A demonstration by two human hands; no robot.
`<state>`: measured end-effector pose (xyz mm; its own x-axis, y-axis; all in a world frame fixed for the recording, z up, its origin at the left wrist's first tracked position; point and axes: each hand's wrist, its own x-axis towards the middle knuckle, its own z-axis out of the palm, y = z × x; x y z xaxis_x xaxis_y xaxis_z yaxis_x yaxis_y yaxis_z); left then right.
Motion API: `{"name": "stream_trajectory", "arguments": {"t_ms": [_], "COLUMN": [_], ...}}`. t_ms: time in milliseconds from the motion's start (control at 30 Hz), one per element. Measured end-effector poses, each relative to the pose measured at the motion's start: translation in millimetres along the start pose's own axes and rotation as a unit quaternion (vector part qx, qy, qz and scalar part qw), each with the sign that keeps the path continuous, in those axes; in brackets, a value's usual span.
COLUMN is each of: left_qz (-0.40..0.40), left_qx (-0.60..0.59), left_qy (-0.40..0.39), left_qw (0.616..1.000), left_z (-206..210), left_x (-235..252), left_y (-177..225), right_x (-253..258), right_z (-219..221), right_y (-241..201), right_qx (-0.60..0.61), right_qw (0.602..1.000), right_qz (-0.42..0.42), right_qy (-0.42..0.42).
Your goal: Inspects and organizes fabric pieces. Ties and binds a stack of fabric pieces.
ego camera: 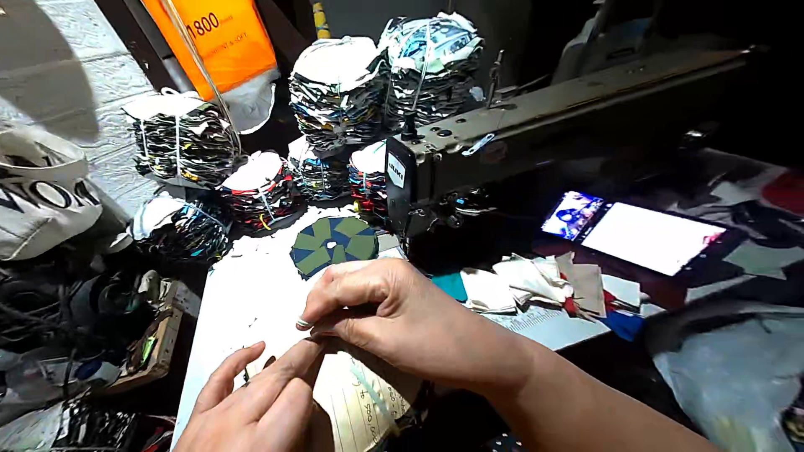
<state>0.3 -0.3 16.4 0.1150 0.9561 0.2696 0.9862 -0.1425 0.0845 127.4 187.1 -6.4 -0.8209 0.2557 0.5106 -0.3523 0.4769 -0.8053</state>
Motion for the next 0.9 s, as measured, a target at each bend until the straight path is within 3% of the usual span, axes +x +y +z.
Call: {"name": "stream_trajectory", "arguments": {"t_ms": [433,600,900], "left_qz": [0.003,0.006,0.049], "left_qx": [-0.01,-0.02,-0.113], "left_qy": [-0.004,0.042,0.079], "left_qw": [1.0,0.999,0.989], "left_z": [-4,3,7], "left_x": [1,-2,-5], "left_y": [0,-3,-22], "right_x": [8,5,5], "right_z": [0,4,-1], "right_y": [3,14,31], "right_qx": [0.038,0.041,-0.028], "right_qw": [0.999,0.997,0.996], "right_qz": [-0.024,-0.054,-0.088], "right_qy": [-0.016,0.034,0.009]}}
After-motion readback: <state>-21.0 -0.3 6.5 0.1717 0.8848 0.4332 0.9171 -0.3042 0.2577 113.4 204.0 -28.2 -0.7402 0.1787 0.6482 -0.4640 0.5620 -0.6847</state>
